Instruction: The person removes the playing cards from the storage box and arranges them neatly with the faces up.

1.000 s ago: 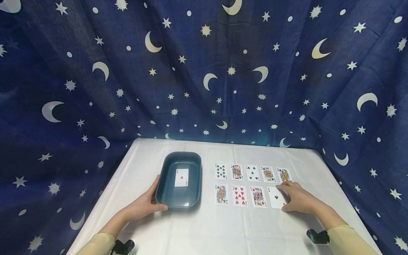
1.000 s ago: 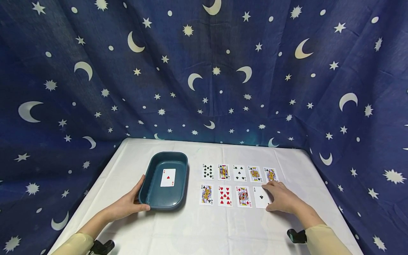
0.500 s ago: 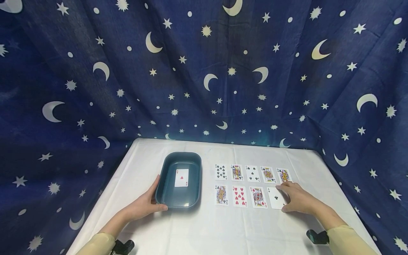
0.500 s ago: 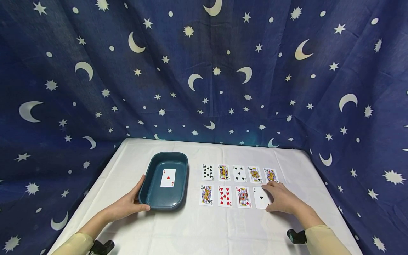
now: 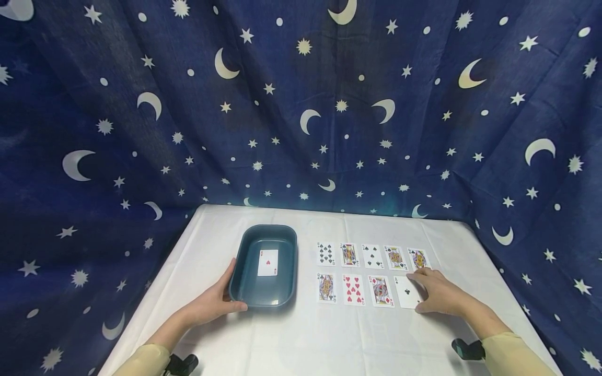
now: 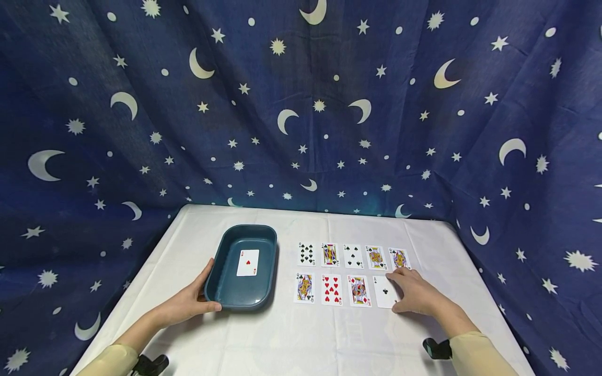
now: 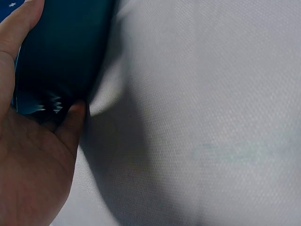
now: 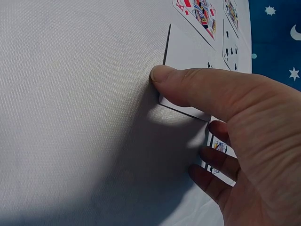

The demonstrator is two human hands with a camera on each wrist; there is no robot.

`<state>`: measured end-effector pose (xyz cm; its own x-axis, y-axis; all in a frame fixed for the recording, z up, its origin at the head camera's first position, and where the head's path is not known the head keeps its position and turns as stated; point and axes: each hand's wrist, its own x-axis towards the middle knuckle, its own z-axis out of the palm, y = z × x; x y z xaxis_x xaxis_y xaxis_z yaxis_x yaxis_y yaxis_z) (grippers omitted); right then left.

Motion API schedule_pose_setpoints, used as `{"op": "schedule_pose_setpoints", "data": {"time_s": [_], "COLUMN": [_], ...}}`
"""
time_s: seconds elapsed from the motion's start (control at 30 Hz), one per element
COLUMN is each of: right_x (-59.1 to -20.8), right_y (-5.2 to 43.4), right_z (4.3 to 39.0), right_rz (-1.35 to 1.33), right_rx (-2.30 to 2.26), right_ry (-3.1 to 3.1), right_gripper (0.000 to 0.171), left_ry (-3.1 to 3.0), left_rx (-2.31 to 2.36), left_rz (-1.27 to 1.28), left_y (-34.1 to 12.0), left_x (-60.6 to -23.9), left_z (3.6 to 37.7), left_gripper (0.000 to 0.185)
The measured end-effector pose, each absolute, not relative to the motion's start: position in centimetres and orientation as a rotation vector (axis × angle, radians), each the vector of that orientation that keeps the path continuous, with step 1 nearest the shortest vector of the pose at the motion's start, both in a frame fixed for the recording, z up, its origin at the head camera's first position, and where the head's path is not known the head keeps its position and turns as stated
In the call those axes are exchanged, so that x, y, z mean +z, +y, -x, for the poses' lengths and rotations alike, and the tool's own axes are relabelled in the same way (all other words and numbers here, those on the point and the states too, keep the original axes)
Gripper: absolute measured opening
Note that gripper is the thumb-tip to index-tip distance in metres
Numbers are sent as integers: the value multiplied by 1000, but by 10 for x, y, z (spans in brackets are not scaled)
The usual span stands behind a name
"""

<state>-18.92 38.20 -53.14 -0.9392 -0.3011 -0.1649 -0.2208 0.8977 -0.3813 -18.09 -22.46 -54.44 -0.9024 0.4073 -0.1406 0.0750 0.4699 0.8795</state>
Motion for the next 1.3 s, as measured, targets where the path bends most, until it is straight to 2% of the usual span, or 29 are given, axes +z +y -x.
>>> {"op": "schedule_pose_setpoints", "data": {"time_s": [0.47, 0.83, 1.0, 1.3], "right_x": [-528, -510, -501, -480], "right_y": [382, 371, 341, 252], "right_z": [189, 201, 211, 234], "right_rz": [399, 488, 575, 736], "right_rx": [-517, -524, -542, -600], "right_ry": [2839, 3013, 3063, 3041], "right_gripper": [90, 81, 72, 66], "left_ry": [2386, 2409, 2408, 2399], "left_rx": [1408, 1380, 1375, 1370], "left_rz": [-411, -385, -388, -345], "left_y": [-225, -224, -224, -225], "left_x": [-544, -540, -542, -544], "left_z": [180, 179, 180, 183], "left_gripper": [123, 124, 124, 126]}}
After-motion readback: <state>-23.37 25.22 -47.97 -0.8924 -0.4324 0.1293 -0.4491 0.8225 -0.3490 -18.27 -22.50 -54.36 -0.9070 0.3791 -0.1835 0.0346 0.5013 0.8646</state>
